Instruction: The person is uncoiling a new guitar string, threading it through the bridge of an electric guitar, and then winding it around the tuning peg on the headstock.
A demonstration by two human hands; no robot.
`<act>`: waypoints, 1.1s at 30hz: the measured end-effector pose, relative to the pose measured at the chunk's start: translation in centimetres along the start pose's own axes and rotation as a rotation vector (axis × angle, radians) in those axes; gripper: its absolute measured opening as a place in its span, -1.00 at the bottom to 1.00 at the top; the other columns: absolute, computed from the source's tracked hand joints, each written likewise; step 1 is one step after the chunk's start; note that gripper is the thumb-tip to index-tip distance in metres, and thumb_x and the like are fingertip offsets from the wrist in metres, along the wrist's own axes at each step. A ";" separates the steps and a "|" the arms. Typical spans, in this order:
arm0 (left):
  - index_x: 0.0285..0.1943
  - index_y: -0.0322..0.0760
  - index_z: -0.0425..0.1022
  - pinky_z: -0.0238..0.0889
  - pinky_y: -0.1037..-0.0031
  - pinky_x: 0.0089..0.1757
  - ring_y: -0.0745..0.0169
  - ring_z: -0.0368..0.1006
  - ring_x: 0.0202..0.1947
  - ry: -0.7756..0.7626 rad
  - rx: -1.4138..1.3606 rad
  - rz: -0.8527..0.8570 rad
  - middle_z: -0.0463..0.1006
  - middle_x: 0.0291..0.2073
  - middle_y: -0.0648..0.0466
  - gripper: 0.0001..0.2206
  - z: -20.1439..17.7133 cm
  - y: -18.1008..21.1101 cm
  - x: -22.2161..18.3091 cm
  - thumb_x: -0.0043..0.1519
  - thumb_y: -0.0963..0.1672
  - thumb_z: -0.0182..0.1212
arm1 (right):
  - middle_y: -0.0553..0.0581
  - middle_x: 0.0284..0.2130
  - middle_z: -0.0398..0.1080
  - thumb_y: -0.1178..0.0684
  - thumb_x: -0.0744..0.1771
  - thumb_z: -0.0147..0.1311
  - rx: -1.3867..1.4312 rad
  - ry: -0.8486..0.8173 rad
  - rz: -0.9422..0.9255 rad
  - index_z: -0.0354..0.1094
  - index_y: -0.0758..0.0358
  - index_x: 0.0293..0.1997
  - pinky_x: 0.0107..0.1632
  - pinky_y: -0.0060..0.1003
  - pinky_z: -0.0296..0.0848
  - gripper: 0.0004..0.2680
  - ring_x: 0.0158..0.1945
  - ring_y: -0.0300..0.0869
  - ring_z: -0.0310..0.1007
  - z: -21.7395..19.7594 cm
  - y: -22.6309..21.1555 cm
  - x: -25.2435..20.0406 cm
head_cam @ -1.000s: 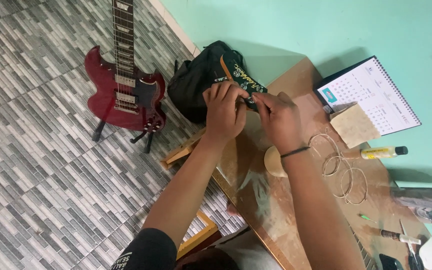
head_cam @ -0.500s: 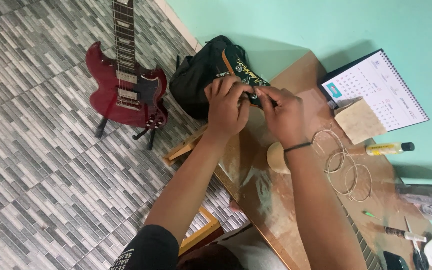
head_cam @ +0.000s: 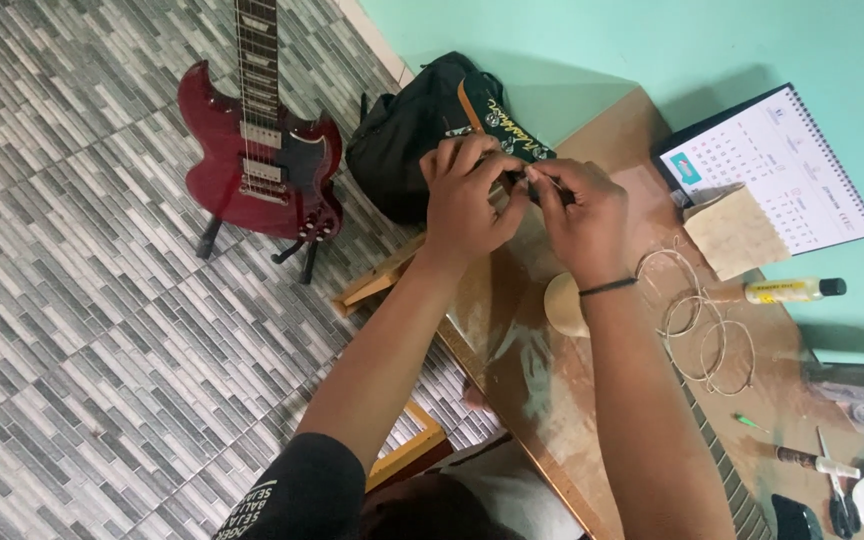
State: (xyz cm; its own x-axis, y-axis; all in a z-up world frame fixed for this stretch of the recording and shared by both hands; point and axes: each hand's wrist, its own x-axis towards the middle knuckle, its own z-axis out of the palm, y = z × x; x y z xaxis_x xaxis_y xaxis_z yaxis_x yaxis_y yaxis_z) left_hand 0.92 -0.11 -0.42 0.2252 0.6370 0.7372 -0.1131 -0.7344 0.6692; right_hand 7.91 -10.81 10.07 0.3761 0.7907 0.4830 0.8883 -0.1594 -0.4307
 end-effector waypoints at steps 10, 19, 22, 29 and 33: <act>-0.34 -0.03 0.50 -0.07 0.27 -0.02 0.30 0.25 -0.11 -0.051 -0.028 -0.041 0.36 -0.18 0.28 -0.95 -0.6 0.3 0.1 0.08 -0.11 0.27 | 0.40 -0.50 0.44 0.19 0.46 0.18 0.046 -0.033 0.013 0.56 0.26 -0.11 -0.37 -0.08 0.43 -0.95 -0.28 0.33 0.52 0.7 1.0 0.5; -0.35 -0.01 0.51 -0.07 0.22 0.00 0.26 0.25 -0.05 -0.037 0.011 -0.037 0.38 -0.14 0.28 -0.93 -0.4 0.0 0.0 0.05 -0.09 0.30 | 0.43 -0.52 0.44 0.20 0.46 0.19 -0.022 -0.067 -0.019 0.57 0.28 -0.11 -0.50 -0.04 0.38 -0.95 -0.38 0.42 0.45 0.8 1.8 0.3; -0.29 -0.09 0.48 0.00 0.15 -0.01 0.08 0.28 0.02 -0.078 0.064 -0.022 0.43 -0.07 0.18 -0.92 -1.1 0.9 0.2 0.17 -0.07 0.17 | 0.01 -0.48 0.44 0.17 0.46 0.18 -0.016 -0.085 0.064 0.55 0.27 -0.12 -0.40 -0.35 0.21 -0.94 -0.50 -0.30 0.22 1.0 2.7 0.3; -0.27 -0.06 0.47 0.02 0.09 0.01 0.04 0.27 0.03 -0.101 0.045 -0.039 0.41 -0.05 0.17 -0.90 -0.8 0.7 0.1 0.21 -0.04 0.17 | 0.00 -0.44 0.48 0.17 0.45 0.19 0.071 -0.096 0.104 0.56 0.27 -0.16 -0.42 -0.39 0.16 -0.93 -0.48 -0.36 0.19 0.5 2.0 0.4; -0.29 -0.06 0.47 0.00 0.13 0.00 0.08 0.27 0.00 -0.069 0.055 -0.030 0.41 -0.06 0.19 -0.90 -0.8 0.7 0.2 0.18 -0.05 0.17 | 0.03 -0.37 0.53 0.19 0.45 0.19 0.040 -0.093 0.058 0.56 0.28 -0.16 -0.39 -0.37 0.20 -0.93 -0.46 -0.34 0.25 0.5 1.7 0.5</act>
State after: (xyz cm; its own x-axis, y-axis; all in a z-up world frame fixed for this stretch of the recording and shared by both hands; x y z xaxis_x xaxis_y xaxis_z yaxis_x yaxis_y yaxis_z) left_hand 0.08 -0.30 0.28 0.2943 0.6429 0.7072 -0.0527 -0.7279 0.6837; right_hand 9.46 -10.39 9.20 0.3988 0.8325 0.3845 0.8538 -0.1841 -0.4869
